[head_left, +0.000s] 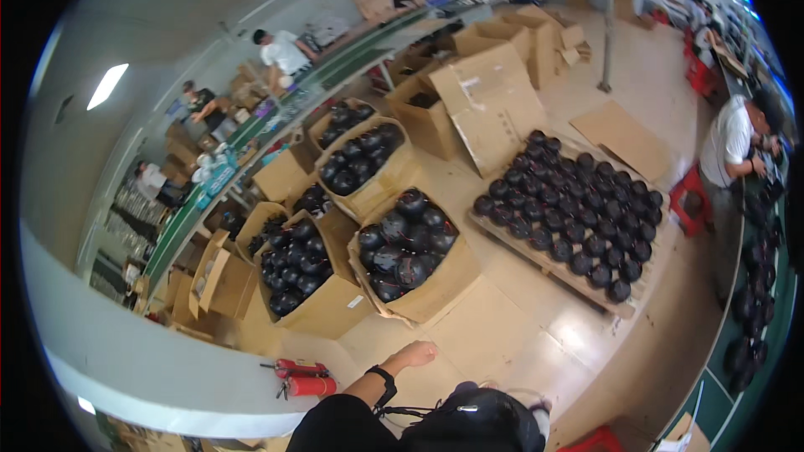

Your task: Packing black spherical components into cardboard boxes on a factory floor.

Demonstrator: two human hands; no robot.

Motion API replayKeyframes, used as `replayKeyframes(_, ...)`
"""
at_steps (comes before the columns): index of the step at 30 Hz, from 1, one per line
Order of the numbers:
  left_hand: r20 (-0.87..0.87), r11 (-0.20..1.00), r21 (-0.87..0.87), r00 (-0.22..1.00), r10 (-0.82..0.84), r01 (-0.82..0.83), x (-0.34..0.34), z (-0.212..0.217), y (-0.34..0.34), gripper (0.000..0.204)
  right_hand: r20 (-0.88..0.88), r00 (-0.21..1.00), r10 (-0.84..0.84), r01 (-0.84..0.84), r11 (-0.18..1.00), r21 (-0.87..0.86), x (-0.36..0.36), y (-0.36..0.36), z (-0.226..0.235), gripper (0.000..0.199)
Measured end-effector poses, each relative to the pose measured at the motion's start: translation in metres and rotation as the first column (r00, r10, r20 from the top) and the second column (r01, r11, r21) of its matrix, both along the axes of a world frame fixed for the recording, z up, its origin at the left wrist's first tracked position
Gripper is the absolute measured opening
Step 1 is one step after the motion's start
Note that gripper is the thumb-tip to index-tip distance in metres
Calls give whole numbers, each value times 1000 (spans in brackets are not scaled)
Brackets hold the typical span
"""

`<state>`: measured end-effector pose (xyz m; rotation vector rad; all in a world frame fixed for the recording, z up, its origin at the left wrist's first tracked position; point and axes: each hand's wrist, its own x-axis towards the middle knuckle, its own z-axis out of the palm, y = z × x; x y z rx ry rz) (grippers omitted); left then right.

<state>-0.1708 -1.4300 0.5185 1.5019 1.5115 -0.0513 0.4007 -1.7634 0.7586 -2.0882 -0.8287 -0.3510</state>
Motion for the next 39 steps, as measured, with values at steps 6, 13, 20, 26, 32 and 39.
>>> replayKeyframes(6,31,971,-62,973,-229,231,0,-61,98,25,-458,867,195,-315,927,-201,-49,272,-146,95)
replayKeyframes(13,77,984,-52,983,-169,173,-3,-61,254,25,-550,811,200,-520,677,-521,-73,474,-251,116)
replayKeyframes(20,207,932,251,955,212,-261,-66,58,461,23,-685,714,-148,-446,658,-607,-71,560,-268,119)
replayKeyframes(26,105,791,558,966,235,-253,-40,262,664,13,-629,775,-62,-382,748,-544,-66,643,-247,119)
replayKeyframes(32,-131,949,300,990,-59,97,-41,180,796,14,-664,748,-11,-190,954,-231,-77,775,-304,116)
replayKeyframes(39,-293,742,-187,685,-668,644,-6,7,976,22,-630,774,-61,-97,972,-214,-97,916,-354,113)
